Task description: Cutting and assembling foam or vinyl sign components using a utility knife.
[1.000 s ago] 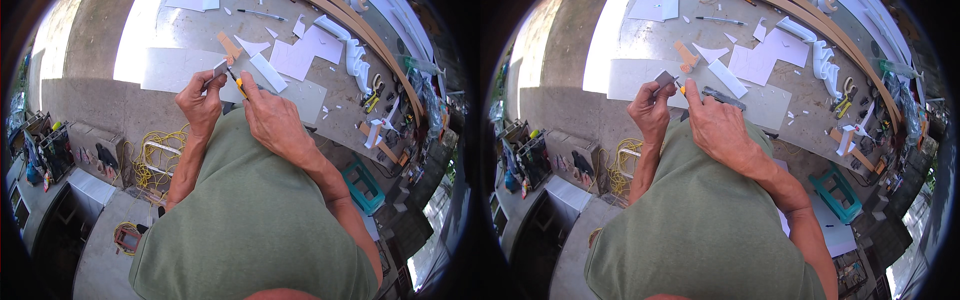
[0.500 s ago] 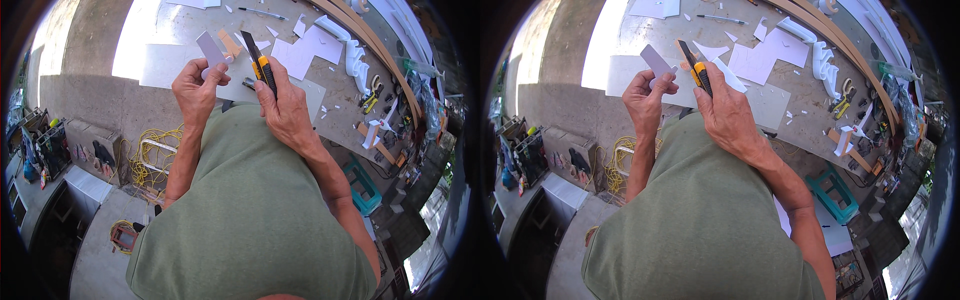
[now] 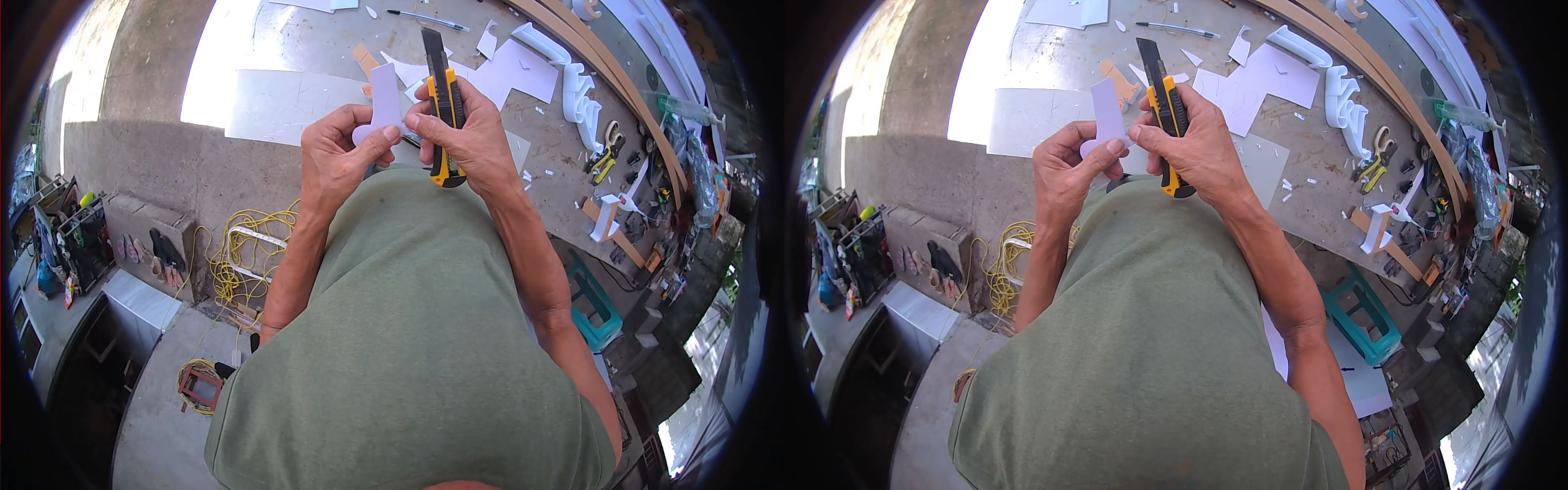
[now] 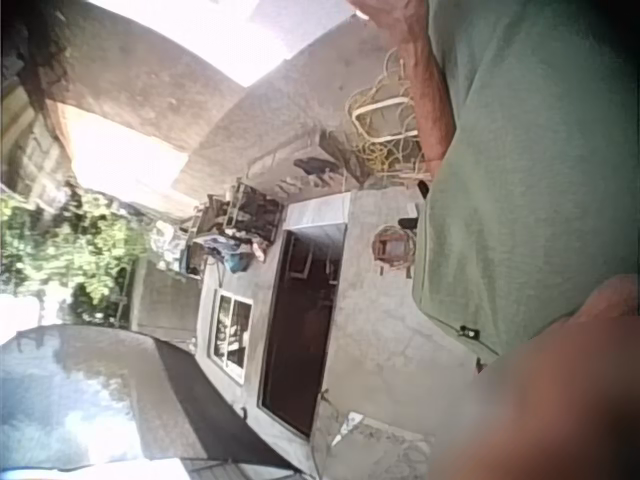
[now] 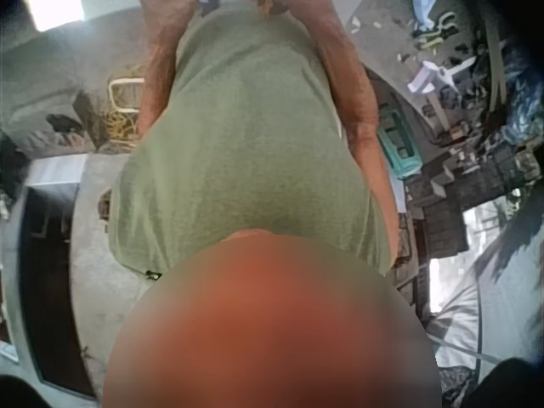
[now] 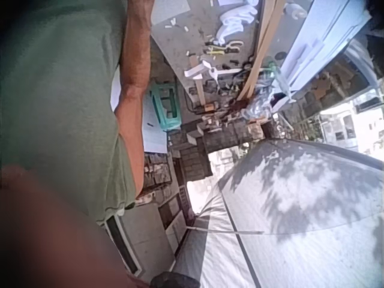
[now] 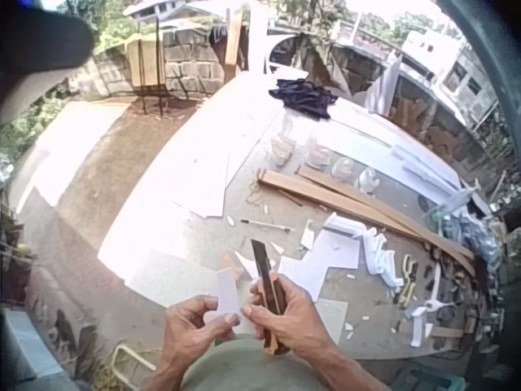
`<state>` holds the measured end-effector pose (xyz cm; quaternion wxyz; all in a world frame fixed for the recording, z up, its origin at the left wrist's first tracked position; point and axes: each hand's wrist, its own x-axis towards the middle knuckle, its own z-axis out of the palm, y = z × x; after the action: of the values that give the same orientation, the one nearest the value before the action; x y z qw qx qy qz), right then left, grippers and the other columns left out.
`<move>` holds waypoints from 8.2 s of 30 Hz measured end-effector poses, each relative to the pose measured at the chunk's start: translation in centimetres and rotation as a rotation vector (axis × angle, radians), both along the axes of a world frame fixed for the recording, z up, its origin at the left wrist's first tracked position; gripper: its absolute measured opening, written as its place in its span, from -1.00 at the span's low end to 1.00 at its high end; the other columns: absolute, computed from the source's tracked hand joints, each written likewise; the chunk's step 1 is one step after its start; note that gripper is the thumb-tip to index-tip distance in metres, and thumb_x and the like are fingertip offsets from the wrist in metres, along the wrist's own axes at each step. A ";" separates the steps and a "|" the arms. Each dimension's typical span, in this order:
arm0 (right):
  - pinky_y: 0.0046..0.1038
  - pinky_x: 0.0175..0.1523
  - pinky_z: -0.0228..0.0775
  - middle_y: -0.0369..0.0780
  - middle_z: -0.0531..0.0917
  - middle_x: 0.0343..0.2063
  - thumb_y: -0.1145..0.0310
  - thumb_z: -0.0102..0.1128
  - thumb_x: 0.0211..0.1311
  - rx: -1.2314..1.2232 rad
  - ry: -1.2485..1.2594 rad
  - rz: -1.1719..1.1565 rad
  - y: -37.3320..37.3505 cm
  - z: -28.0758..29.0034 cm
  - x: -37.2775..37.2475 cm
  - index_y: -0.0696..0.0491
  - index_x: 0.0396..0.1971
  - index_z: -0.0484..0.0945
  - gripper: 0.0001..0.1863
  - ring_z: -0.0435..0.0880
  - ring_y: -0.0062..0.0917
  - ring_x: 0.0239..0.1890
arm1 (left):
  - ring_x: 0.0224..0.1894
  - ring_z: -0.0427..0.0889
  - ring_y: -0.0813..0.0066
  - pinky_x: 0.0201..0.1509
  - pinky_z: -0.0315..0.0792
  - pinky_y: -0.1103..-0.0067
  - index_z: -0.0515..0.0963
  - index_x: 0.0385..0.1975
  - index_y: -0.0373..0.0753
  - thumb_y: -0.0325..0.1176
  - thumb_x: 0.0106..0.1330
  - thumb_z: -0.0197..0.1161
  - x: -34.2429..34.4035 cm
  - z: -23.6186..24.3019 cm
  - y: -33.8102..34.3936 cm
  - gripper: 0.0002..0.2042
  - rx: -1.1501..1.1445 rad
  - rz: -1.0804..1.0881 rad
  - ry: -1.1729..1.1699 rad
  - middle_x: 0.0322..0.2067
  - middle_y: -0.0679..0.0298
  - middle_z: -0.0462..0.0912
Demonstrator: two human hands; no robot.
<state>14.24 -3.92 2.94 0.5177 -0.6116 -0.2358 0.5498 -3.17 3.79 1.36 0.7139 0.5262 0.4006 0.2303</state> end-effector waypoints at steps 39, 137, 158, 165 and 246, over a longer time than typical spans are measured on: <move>-0.45 -0.48 0.61 -0.28 0.45 -0.50 0.11 0.13 0.43 0.105 0.215 -0.259 -2.2 0.6 3.4 0.17 0.09 0.31 -0.52 0.55 -0.60 -0.54 | -0.48 0.70 0.31 -0.51 0.46 0.37 0.58 -0.08 -0.33 -0.55 0.08 0.27 -0.4 10.5 0.8 -0.67 0.581 -0.457 0.329 -0.55 0.08 0.63; -0.41 -0.33 0.39 -0.14 0.57 -0.41 0.31 0.15 0.41 0.247 -0.486 0.366 -6.7 2.1 1.4 0.12 -0.05 0.52 -0.76 0.57 -0.33 -0.47 | -0.58 0.48 0.65 -0.61 0.31 0.71 0.55 -0.18 -0.40 -0.39 0.38 0.27 0.0 -0.3 -1.4 -0.82 -0.425 -0.197 -0.570 -0.52 0.26 0.60; -0.35 -0.31 0.52 -0.19 0.57 -0.33 0.62 0.36 -0.07 0.506 -1.034 0.382 -6.2 0.5 0.4 0.07 -0.05 0.47 -0.50 0.63 -0.35 -0.34 | -0.63 0.43 0.65 -0.63 0.30 0.70 0.54 -0.18 -0.39 -0.37 0.38 0.28 -0.3 -0.3 -1.3 -0.80 -0.444 -0.145 -0.565 -0.55 0.28 0.57; -0.37 -0.35 0.51 -0.20 0.55 -0.36 0.63 0.37 -0.09 0.521 -1.019 0.414 -6.1 0.8 0.7 0.07 -0.07 0.47 -0.50 0.63 -0.35 -0.36 | -0.66 0.42 0.66 -0.63 0.30 0.71 0.55 -0.21 -0.40 -0.37 0.38 0.27 -0.4 -0.5 -1.4 -0.81 -0.447 -0.169 -0.573 -0.56 0.27 0.57; -0.15 -0.13 0.42 -0.03 0.60 -0.30 0.22 0.09 0.41 -0.042 -0.946 0.597 -2.8 -8.9 -1.3 0.08 0.04 0.45 -0.67 0.61 -0.12 -0.22 | -0.44 0.68 0.54 -0.29 0.60 0.61 0.56 -0.07 -0.44 -0.38 0.29 0.38 -9.2 -12.6 -2.9 -0.69 -0.179 0.383 0.140 -0.36 0.13 0.74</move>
<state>12.96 -6.76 -5.95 0.1650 -0.7085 -0.5945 0.3426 -12.35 0.89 -11.28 0.6714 0.3898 0.5607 0.2880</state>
